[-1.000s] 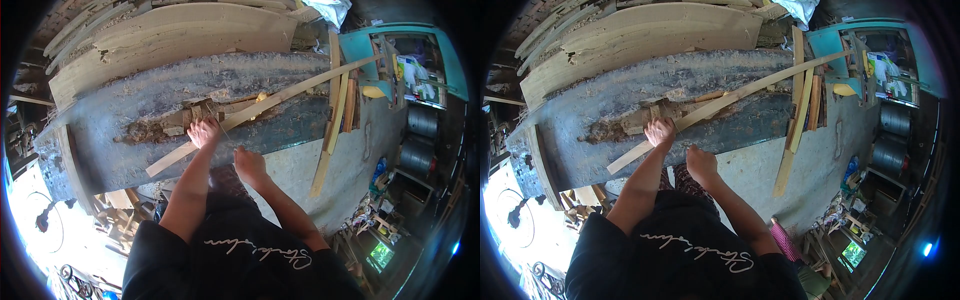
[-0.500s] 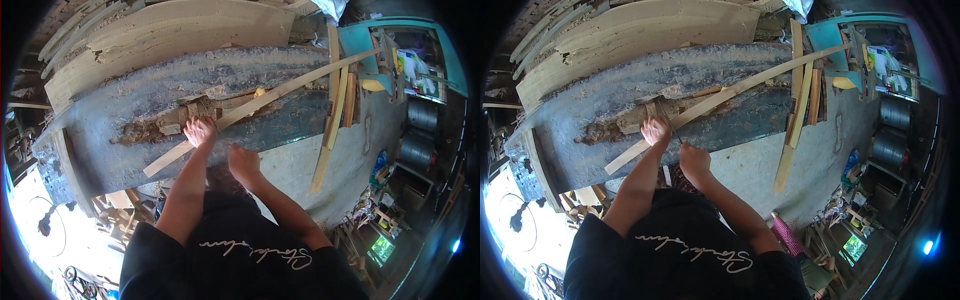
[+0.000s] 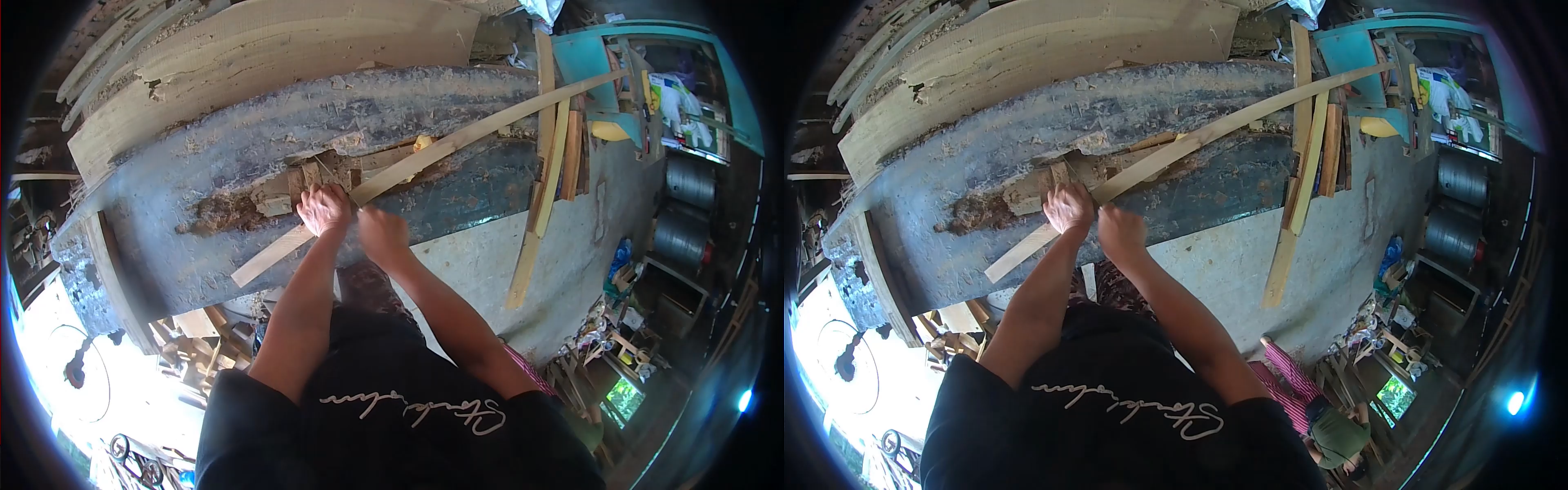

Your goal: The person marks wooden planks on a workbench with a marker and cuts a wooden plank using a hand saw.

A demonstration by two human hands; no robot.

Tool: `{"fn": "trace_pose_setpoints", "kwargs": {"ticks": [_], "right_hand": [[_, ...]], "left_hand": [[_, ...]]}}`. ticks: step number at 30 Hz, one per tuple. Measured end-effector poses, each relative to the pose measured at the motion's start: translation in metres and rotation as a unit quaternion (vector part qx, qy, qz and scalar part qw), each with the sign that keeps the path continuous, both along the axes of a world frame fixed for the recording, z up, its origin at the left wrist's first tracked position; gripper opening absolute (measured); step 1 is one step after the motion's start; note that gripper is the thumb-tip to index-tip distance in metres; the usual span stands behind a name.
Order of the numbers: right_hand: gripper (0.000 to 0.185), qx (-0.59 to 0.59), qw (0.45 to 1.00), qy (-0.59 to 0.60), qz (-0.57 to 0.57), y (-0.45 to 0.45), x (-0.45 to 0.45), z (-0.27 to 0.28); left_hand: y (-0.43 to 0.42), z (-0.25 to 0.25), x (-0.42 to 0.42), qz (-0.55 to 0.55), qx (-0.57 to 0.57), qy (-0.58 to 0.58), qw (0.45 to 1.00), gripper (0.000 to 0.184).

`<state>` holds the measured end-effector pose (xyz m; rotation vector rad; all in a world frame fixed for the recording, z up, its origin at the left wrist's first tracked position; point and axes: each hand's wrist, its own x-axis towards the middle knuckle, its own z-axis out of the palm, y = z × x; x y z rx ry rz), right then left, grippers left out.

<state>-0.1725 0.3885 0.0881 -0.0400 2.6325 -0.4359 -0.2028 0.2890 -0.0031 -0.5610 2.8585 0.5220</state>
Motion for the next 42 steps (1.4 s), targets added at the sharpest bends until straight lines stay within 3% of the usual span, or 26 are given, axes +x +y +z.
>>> {"fn": "trace_pose_setpoints", "kwargs": {"ticks": [13,17,19,42], "right_hand": [[0.019,0.097,0.992,-0.076,-0.027,-0.002,0.035,0.014],[0.025,0.027,0.999,-0.029,-0.017,0.025,0.035,0.044],[0.030,0.040,0.995,-0.088,-0.030,0.031,0.037,0.062],[0.025,0.025,0.998,-0.050,-0.017,0.005,0.026,0.022]], "left_hand": [[0.002,0.001,-0.001,0.009,0.000,0.006,1.000,0.032],[-0.002,0.004,-0.004,0.019,0.009,0.022,1.000,0.031],[-0.001,0.005,-0.001,0.018,0.006,0.022,1.000,0.032],[0.004,0.008,0.001,0.010,-0.001,0.007,1.000,0.035]]}}
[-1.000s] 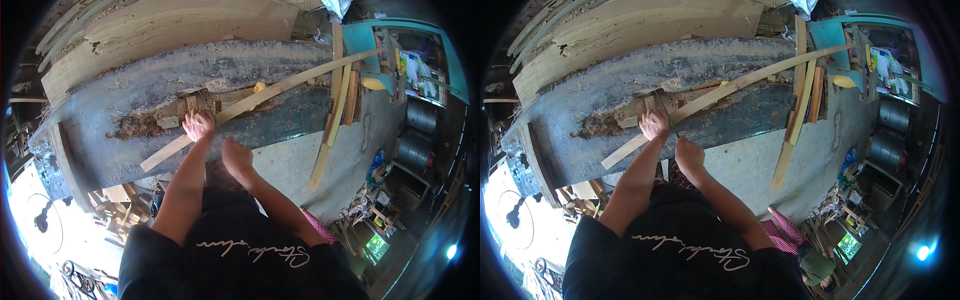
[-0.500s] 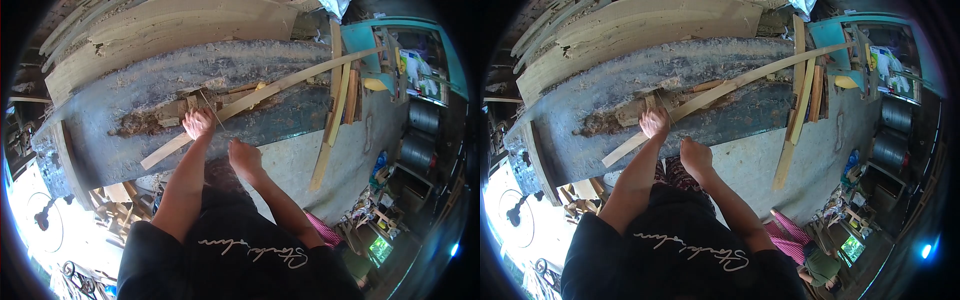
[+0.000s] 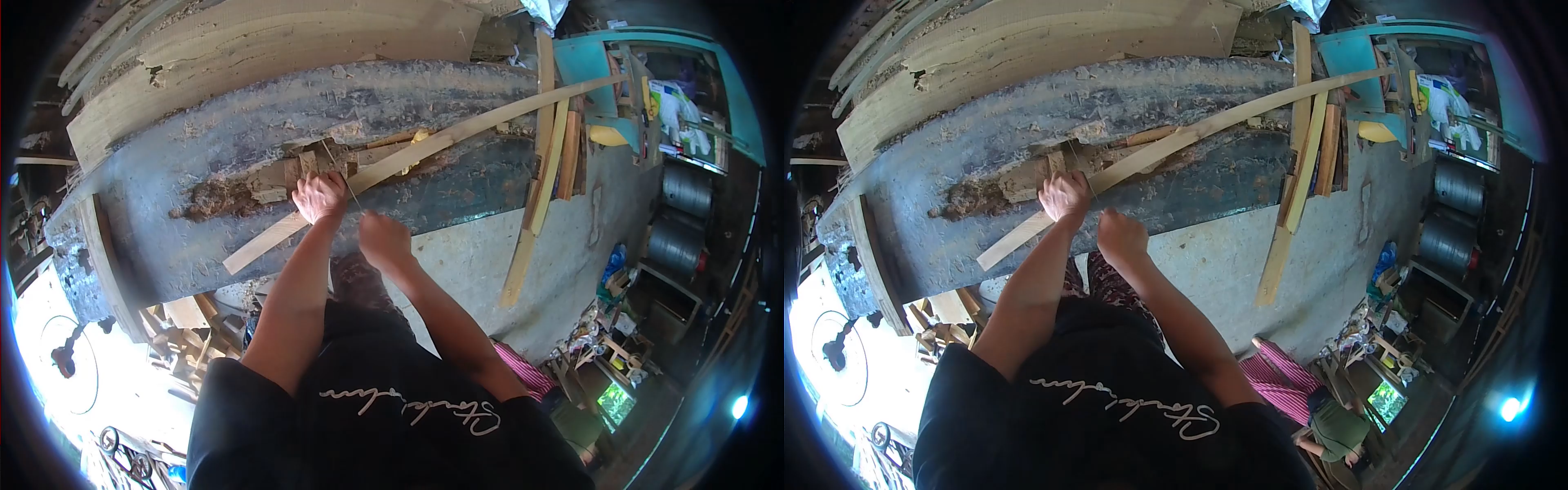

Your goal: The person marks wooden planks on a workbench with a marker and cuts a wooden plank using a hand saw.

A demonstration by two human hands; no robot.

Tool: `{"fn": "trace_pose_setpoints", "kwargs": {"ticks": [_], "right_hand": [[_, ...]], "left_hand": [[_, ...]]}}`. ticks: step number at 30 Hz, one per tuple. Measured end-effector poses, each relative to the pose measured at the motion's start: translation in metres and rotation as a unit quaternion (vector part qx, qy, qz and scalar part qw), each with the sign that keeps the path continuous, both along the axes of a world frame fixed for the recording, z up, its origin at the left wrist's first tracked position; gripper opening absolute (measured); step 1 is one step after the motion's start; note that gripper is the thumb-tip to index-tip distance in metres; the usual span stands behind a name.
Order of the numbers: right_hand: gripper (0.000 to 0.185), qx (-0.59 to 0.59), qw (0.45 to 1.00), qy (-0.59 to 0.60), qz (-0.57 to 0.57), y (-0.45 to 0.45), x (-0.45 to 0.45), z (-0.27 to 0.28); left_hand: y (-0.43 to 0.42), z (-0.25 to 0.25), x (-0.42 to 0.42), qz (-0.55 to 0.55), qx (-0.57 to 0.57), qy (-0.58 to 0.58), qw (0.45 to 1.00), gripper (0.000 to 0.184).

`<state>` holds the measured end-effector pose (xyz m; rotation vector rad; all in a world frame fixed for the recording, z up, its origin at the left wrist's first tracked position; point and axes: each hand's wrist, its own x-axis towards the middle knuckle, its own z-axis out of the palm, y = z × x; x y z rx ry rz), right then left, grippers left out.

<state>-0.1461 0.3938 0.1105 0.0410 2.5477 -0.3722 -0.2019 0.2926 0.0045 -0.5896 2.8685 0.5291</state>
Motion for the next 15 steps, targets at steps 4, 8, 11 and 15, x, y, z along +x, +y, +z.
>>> {"fn": "trace_pose_setpoints", "kwargs": {"ticks": [4,8,11,15], "right_hand": [[0.023,-0.005,1.000,0.020,-0.012,-0.001,-0.002,0.000],[0.021,0.023,1.000,-0.001,-0.022,-0.004,-0.005,0.006],[0.019,-0.004,0.999,0.038,0.011,-0.011,-0.023,-0.021],[0.025,-0.001,1.000,-0.005,-0.006,-0.005,-0.018,-0.013]], "left_hand": [[-0.002,-0.002,-0.002,0.009,-0.005,-0.003,1.000,0.035],[-0.003,-0.005,-0.002,0.007,0.004,0.001,1.000,0.035],[-0.003,0.001,-0.003,-0.001,0.005,-0.006,1.000,0.035],[-0.002,-0.002,-0.003,0.008,-0.003,0.003,1.000,0.034]]}}
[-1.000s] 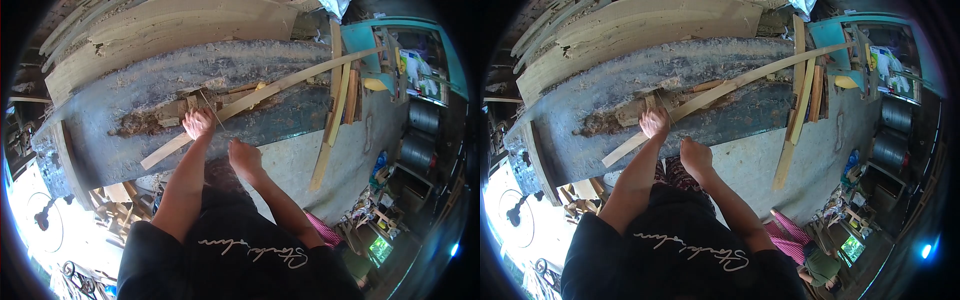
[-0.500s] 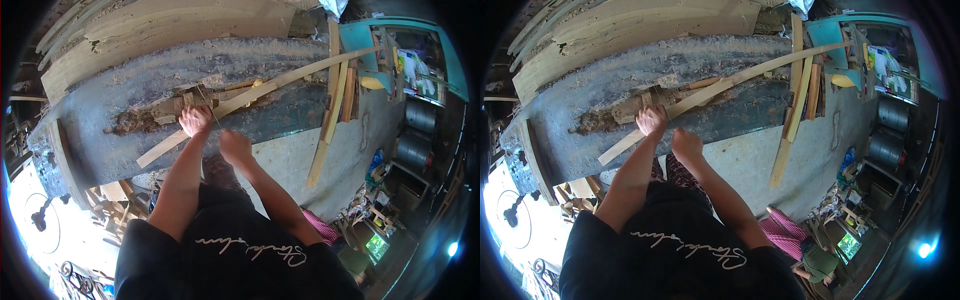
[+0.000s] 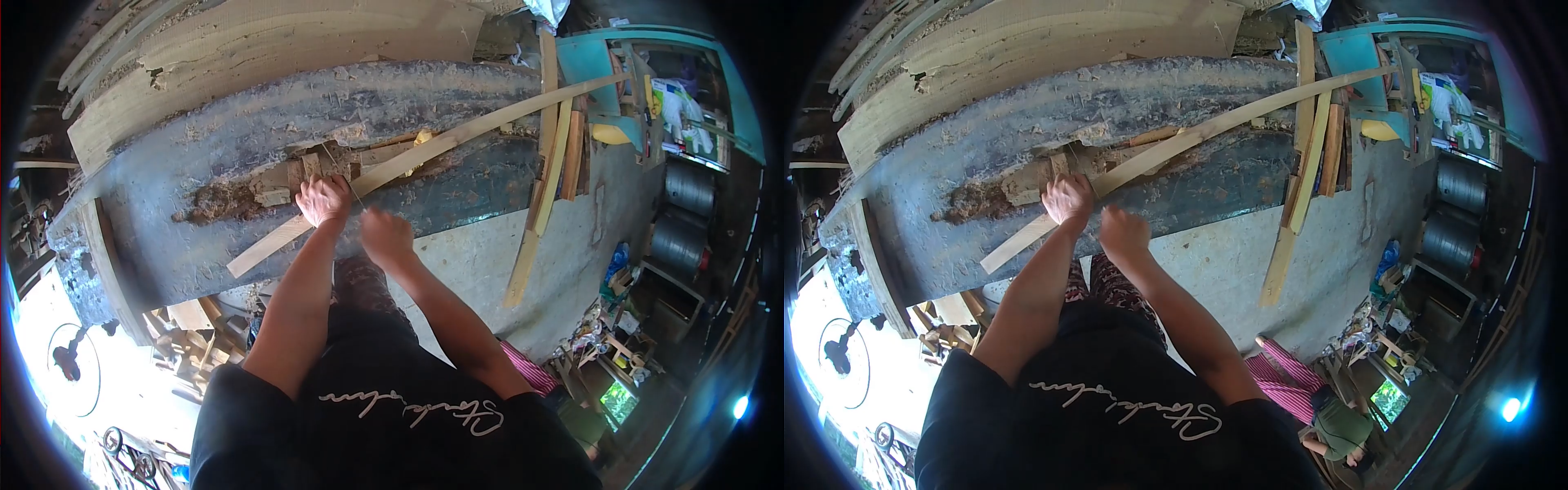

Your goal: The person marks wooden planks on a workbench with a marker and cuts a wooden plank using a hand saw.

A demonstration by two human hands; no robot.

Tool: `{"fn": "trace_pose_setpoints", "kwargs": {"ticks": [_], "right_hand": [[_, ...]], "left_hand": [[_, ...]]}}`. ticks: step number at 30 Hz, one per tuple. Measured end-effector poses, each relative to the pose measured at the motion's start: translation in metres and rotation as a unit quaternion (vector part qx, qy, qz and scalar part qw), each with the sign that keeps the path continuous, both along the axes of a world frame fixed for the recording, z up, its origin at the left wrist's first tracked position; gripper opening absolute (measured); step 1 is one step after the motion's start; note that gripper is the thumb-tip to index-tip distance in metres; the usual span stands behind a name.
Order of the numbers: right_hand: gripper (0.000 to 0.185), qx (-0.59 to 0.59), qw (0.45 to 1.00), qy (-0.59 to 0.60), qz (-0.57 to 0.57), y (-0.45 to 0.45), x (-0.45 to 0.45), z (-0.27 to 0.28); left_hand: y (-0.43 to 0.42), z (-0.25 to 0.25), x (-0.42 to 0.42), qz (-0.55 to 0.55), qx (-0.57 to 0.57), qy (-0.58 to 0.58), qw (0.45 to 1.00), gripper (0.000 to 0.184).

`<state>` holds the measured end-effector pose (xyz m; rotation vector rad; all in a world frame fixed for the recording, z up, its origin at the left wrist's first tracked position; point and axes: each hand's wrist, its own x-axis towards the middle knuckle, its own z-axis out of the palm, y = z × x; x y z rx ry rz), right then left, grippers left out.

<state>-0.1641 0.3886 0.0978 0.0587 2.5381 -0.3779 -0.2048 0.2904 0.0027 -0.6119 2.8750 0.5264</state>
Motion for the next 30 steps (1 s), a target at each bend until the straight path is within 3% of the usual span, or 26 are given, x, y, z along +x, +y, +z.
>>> {"fn": "trace_pose_setpoints", "kwargs": {"ticks": [3,8,17,30], "right_hand": [[0.023,0.037,0.999,-0.016,-0.007,0.002,0.011,0.009],[0.022,-0.005,1.000,0.024,0.018,-0.003,-0.010,-0.014],[0.030,-0.006,1.000,-0.010,-0.004,0.019,0.012,0.044],[0.032,0.002,1.000,0.017,0.001,0.009,0.022,0.028]], "left_hand": [[0.000,0.004,0.000,0.000,0.011,-0.008,1.000,0.034],[-0.002,0.002,-0.002,-0.001,0.018,-0.007,1.000,0.035],[-0.003,0.007,-0.001,0.004,0.042,-0.008,0.999,0.036],[-0.001,0.004,-0.001,-0.008,0.019,0.006,1.000,0.034]]}}
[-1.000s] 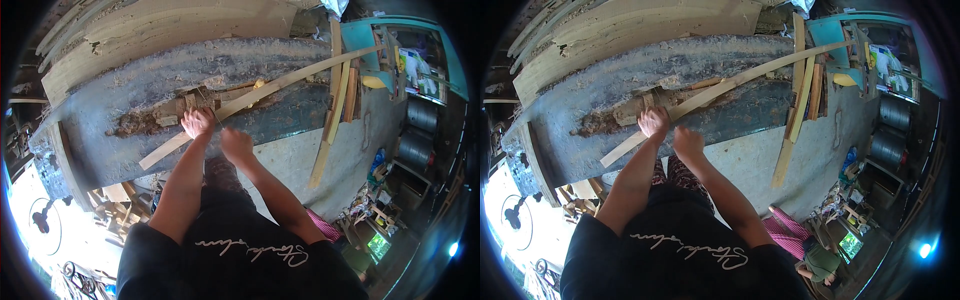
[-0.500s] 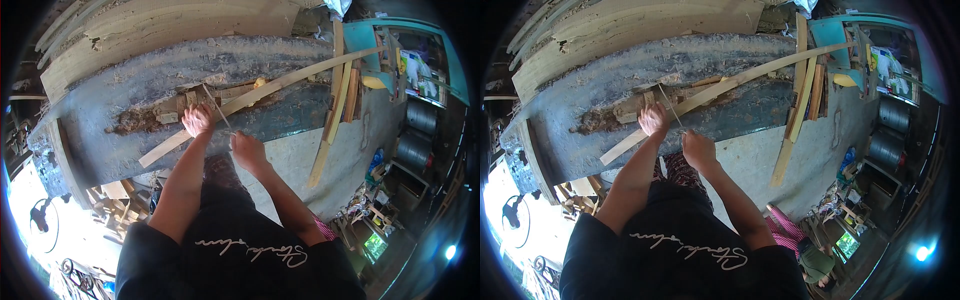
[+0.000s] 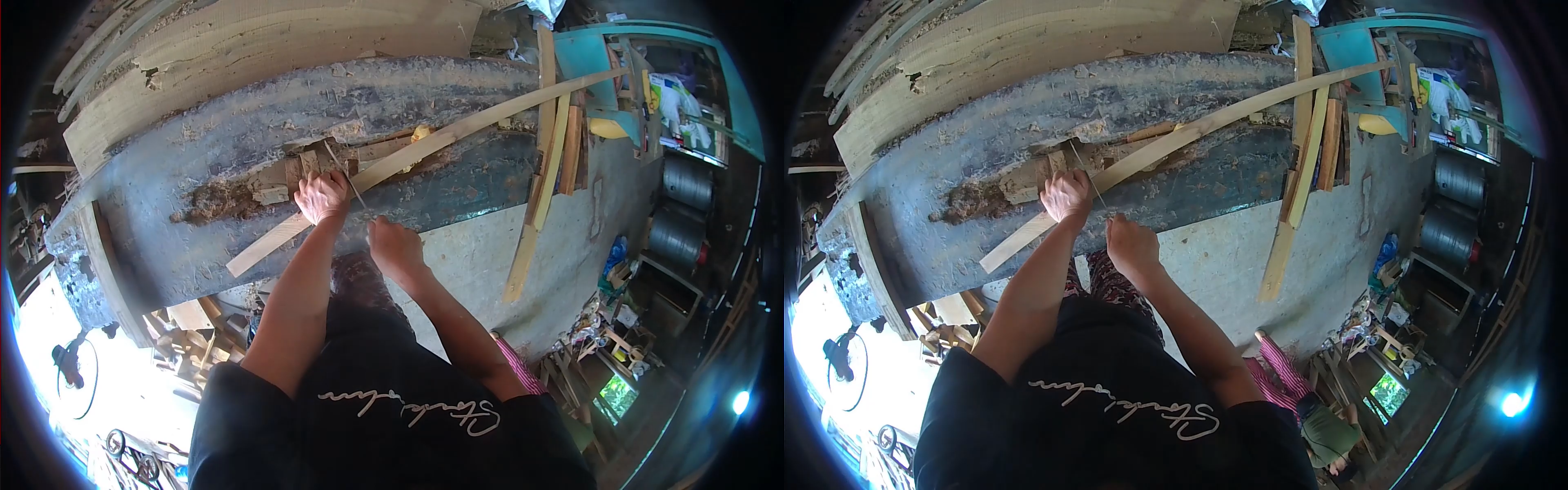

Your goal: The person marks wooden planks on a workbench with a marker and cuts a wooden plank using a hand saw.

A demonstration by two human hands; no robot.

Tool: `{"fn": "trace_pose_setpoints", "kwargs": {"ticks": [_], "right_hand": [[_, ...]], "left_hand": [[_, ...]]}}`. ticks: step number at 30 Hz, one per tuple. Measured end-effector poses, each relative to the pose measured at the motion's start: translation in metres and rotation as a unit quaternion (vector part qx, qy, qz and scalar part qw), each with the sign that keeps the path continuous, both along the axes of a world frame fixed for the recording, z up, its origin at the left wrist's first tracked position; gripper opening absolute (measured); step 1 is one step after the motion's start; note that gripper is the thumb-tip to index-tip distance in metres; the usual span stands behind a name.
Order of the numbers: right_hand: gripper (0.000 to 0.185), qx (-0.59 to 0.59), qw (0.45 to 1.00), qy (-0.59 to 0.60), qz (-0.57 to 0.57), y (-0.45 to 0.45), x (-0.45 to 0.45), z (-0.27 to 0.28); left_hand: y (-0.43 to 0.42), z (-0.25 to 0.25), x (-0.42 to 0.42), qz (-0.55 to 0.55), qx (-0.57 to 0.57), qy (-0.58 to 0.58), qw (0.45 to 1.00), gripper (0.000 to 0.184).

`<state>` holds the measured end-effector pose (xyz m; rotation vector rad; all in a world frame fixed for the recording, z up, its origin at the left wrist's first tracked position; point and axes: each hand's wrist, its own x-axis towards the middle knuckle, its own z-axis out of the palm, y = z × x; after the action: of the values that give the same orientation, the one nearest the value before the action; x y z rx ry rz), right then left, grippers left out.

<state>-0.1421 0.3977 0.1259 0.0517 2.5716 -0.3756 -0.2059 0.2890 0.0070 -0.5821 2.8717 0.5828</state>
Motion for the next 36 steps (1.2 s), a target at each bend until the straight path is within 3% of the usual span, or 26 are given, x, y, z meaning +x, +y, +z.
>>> {"fn": "trace_pose_setpoints", "kwargs": {"ticks": [6,11,36], "right_hand": [[0.029,0.028,0.998,-0.059,-0.024,-0.009,-0.009,-0.009],[0.024,-0.010,1.000,0.008,-0.015,-0.017,-0.029,-0.036],[0.024,0.012,1.000,-0.023,0.007,-0.003,-0.007,0.010]], "left_hand": [[0.000,0.000,0.000,-0.005,0.002,-0.011,1.000,0.035],[-0.001,-0.002,0.000,-0.008,-0.001,-0.011,1.000,0.035],[0.001,-0.005,0.002,0.022,-0.003,-0.001,1.000,0.037]]}}
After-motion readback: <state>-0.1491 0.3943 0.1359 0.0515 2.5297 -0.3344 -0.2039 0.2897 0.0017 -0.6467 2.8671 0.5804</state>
